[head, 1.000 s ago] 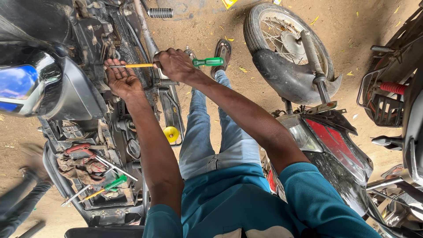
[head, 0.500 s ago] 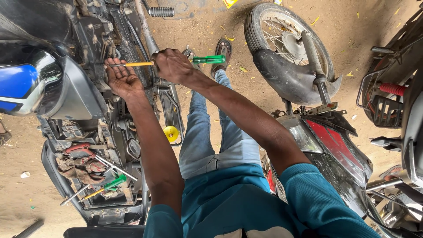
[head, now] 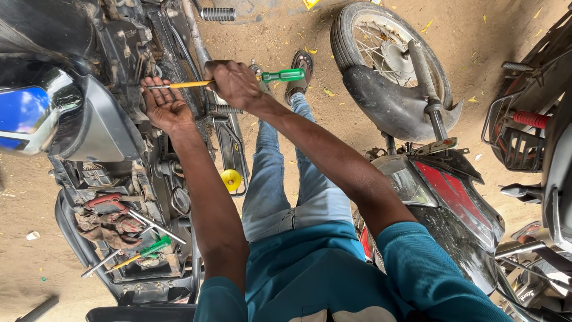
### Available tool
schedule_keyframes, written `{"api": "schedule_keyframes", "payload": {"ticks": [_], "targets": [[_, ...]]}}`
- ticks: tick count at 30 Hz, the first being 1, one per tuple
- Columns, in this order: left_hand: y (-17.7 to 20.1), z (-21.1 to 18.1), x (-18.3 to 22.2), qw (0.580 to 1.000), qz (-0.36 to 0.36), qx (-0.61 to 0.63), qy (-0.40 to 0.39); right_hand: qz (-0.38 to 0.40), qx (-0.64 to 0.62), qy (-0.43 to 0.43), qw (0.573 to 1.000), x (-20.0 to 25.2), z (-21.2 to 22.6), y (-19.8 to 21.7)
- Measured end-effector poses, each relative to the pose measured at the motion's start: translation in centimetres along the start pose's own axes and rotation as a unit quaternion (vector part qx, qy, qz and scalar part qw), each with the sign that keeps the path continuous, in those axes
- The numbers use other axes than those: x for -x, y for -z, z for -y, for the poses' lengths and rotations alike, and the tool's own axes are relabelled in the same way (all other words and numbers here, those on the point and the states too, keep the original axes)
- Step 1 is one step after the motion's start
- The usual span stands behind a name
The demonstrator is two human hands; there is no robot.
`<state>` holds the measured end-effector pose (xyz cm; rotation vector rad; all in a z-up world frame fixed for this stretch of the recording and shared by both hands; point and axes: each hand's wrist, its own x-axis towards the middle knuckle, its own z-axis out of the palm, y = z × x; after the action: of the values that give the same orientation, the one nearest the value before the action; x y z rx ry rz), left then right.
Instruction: Using a screwdriver and various tools to work on the engine and frame of a motorcycle.
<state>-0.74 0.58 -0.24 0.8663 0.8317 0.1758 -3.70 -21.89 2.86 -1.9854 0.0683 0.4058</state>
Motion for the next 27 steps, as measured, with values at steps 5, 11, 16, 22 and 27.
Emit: {"api": "schedule_keyframes", "payload": {"ticks": [5,11,16,22,27], "targets": [[-0.1,-0.2,-0.2,1.0,-0.015,-0.008,-0.001,-0.12,0.006,0.11,0.987,0.7,0.1,-0.8],[0.6,0.1,-0.4,1.0,-0.004,0.001,0.005,-0.015,0.123,0.072,0.99,1.2,-0.8,-1.5],[1.0,0.1,-0.4,1.0,-0.007,0.02,0.004,0.015,0.07,0.034,0.997,0.7,-0.5,-0.7],[0.8,0.0,0.1,1.0,0.011,0.026,0.005,0.065,-0.006,-0.032,0.997,0.9,2.0,1.9],[-0.1,0.0,0.8,1.0,-0.007,0.016,-0.005,0.084,-0.002,-0.064,0.994,0.7,1.8,1.3]]}}
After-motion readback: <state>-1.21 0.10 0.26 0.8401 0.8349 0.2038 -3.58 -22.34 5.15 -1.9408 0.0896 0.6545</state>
